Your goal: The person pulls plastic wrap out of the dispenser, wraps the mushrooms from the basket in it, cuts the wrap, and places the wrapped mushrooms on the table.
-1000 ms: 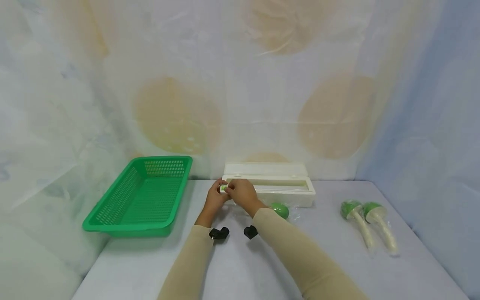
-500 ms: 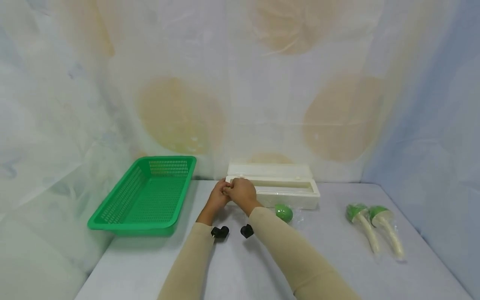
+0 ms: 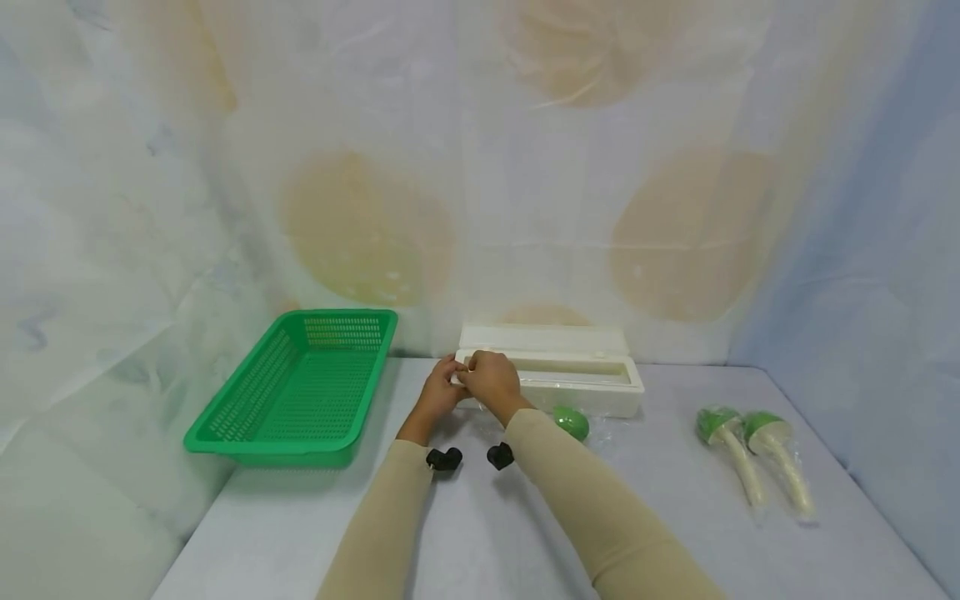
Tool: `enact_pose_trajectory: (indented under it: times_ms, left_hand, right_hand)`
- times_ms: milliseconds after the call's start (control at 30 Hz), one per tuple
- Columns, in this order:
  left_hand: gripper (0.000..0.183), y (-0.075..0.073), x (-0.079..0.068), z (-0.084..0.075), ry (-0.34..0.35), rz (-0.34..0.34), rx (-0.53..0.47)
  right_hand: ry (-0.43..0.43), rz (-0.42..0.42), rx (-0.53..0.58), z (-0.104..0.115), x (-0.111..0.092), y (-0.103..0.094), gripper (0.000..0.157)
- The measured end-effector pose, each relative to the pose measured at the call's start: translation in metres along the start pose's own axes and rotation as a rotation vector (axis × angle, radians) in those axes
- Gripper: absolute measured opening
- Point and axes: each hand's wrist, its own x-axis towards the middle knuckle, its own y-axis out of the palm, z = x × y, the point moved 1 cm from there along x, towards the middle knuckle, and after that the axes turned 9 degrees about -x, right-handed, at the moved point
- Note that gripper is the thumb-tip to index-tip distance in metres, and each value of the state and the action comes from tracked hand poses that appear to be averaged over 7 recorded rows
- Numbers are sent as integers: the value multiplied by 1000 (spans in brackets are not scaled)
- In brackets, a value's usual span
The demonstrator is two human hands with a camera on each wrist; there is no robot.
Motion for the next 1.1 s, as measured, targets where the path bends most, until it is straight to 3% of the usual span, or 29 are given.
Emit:
enact_pose_trajectory:
  times_ms: [267,467,733,1100]
  left_hand:
    - [19,2,-1,0,-24,-16,-9]
    - [21,11,-1,2,-29,-9,-53]
    - [31,14,-1,2,-63,-39,-101]
    - [33,13,-2,4,-33,-50,-53]
  right_hand:
    - [20,14,-2,-6,2,2,30]
    - [15,13,-14,-15,2,-2,20]
    - [17,33,-27,-33,-2,-20,13]
    - [57,74,-13,-78,-14,-40,11]
